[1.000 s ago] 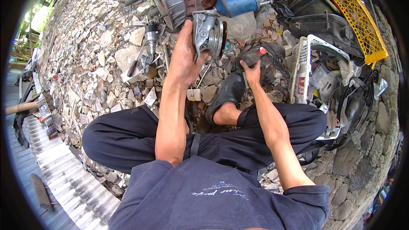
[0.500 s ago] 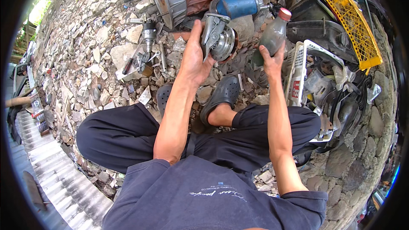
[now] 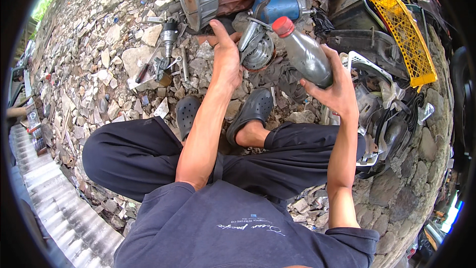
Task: The person sits on the ground and uses a wrench to tighten bolts on a metal mechanical component. They then apply a liquid from a bottle to the part and continue to adjust and inspect it with the wrench.
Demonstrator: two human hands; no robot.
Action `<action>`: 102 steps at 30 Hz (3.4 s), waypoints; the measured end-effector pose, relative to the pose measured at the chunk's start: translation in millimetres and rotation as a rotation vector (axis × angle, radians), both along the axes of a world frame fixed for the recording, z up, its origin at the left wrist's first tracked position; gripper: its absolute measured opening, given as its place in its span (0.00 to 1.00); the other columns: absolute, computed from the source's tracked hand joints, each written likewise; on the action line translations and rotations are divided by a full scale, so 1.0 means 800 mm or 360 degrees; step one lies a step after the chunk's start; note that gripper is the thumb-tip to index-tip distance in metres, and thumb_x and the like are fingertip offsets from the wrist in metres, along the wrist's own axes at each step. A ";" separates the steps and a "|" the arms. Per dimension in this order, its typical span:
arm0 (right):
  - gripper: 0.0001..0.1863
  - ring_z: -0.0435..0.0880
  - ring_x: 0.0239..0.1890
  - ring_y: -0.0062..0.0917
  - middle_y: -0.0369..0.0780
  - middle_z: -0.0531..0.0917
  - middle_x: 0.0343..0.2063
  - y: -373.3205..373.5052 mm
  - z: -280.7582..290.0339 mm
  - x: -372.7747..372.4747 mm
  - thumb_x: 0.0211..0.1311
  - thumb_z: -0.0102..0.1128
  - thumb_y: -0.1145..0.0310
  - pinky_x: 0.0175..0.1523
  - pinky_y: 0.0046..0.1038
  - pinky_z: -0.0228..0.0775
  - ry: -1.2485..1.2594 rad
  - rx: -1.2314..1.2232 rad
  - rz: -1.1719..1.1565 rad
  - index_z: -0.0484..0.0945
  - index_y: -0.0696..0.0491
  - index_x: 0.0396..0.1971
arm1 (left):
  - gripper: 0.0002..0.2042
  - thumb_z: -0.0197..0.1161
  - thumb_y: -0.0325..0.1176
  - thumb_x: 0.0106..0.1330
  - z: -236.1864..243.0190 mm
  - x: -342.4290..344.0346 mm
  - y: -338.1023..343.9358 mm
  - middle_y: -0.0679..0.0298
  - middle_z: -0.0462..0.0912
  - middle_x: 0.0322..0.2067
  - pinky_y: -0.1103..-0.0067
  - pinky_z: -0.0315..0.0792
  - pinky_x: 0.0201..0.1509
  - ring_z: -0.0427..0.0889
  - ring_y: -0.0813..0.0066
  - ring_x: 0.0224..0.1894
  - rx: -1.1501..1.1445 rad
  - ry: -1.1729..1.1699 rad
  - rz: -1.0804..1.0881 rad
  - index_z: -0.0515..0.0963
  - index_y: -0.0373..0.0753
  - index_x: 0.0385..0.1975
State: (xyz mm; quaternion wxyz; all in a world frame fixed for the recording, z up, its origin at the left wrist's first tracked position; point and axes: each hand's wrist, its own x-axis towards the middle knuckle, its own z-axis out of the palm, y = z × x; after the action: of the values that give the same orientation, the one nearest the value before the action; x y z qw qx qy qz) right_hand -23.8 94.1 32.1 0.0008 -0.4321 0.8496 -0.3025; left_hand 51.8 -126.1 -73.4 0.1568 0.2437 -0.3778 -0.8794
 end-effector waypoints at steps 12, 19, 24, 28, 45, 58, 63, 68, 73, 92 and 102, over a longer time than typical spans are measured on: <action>0.40 0.84 0.36 0.39 0.41 0.83 0.34 0.003 0.050 -0.003 0.36 0.77 0.55 0.43 0.38 0.75 0.0504 0.0652 0.0133 0.75 0.44 0.57 | 0.48 0.29 0.76 0.62 0.021 0.004 0.010 0.56 0.83 0.41 0.65 0.84 0.40 0.86 0.67 0.39 0.0116 -0.0069 -0.0075 0.72 0.33 0.53; 0.41 0.83 0.39 0.40 0.41 0.84 0.36 -0.014 0.089 -0.014 0.36 0.77 0.60 0.45 0.37 0.72 0.0536 0.0843 0.0315 0.75 0.45 0.58 | 0.45 0.27 0.77 0.61 0.014 0.002 0.014 0.62 0.83 0.42 0.68 0.80 0.47 0.84 0.71 0.43 0.0236 -0.0175 -0.0240 0.73 0.42 0.55; 0.36 0.83 0.38 0.42 0.43 0.84 0.36 -0.021 0.097 -0.016 0.40 0.76 0.59 0.44 0.38 0.74 0.0525 0.0905 0.0367 0.76 0.47 0.55 | 0.45 0.28 0.78 0.61 0.017 0.003 0.016 0.62 0.83 0.44 0.67 0.78 0.49 0.83 0.71 0.45 0.0310 -0.0170 -0.0247 0.73 0.42 0.55; 0.36 0.83 0.40 0.43 0.44 0.84 0.38 -0.021 0.100 -0.012 0.39 0.76 0.60 0.45 0.38 0.74 0.0426 0.0908 0.0400 0.77 0.49 0.55 | 0.47 0.24 0.78 0.61 0.025 0.004 0.018 0.63 0.82 0.45 0.63 0.74 0.54 0.82 0.72 0.47 0.0298 -0.0251 -0.0245 0.73 0.42 0.55; 0.35 0.83 0.41 0.43 0.46 0.85 0.38 -0.023 0.108 -0.006 0.39 0.76 0.61 0.45 0.38 0.74 0.0395 0.0920 0.0408 0.77 0.51 0.54 | 0.47 0.22 0.75 0.63 0.018 -0.001 0.022 0.55 0.82 0.46 0.65 0.81 0.50 0.85 0.69 0.45 0.0149 -0.0193 -0.0220 0.67 0.35 0.57; 0.35 0.83 0.40 0.43 0.46 0.84 0.38 -0.020 0.101 -0.009 0.39 0.76 0.60 0.44 0.38 0.74 0.0393 0.0857 0.0419 0.76 0.51 0.54 | 0.42 0.23 0.69 0.69 0.009 -0.003 0.024 0.57 0.82 0.38 0.69 0.84 0.41 0.85 0.69 0.38 -0.0013 -0.0237 -0.0056 0.72 0.33 0.48; 0.36 0.83 0.40 0.43 0.46 0.84 0.39 -0.020 0.100 -0.009 0.40 0.75 0.59 0.44 0.39 0.74 0.0378 0.0873 0.0415 0.76 0.51 0.54 | 0.32 0.33 0.60 0.74 0.002 -0.002 0.026 0.59 0.81 0.40 0.68 0.84 0.39 0.84 0.70 0.39 -0.0009 -0.0227 -0.0003 0.72 0.34 0.50; 0.37 0.83 0.41 0.43 0.46 0.84 0.39 -0.020 0.110 -0.005 0.40 0.75 0.58 0.46 0.38 0.74 0.0314 0.0910 0.0298 0.75 0.50 0.55 | 0.17 0.47 0.43 0.74 -0.042 -0.018 0.023 0.60 0.82 0.40 0.64 0.83 0.41 0.85 0.69 0.37 -0.0076 -0.0090 0.0212 0.75 0.35 0.47; 0.39 0.83 0.44 0.43 0.47 0.84 0.41 0.002 0.109 -0.012 0.38 0.76 0.58 0.50 0.38 0.73 0.0354 0.0899 0.0152 0.75 0.49 0.57 | 0.17 0.45 0.40 0.73 -0.006 -0.005 0.013 0.58 0.85 0.40 0.66 0.83 0.42 0.86 0.66 0.38 0.0553 0.0016 -0.0072 0.76 0.35 0.48; 0.36 0.83 0.41 0.43 0.46 0.84 0.39 -0.005 0.098 -0.009 0.41 0.75 0.61 0.45 0.38 0.73 0.0311 0.0893 0.0258 0.76 0.51 0.55 | 0.19 0.44 0.47 0.74 -0.007 -0.003 0.009 0.63 0.84 0.41 0.64 0.80 0.50 0.85 0.69 0.42 0.0860 -0.0196 -0.0226 0.76 0.41 0.48; 0.35 0.83 0.38 0.43 0.44 0.85 0.37 -0.005 0.101 -0.010 0.40 0.75 0.61 0.45 0.38 0.73 0.0336 0.0843 0.0258 0.77 0.52 0.53 | 0.17 0.46 0.43 0.74 -0.021 -0.007 0.006 0.57 0.83 0.44 0.52 0.78 0.54 0.84 0.61 0.47 0.0997 0.0110 -0.0237 0.75 0.38 0.51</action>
State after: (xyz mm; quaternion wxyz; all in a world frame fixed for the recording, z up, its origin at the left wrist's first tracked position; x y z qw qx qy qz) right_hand -31.7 90.4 113.2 0.0492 -0.5123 0.8571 -0.0226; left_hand 45.8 -121.1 -90.1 0.0221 0.2218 -0.1000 -0.9697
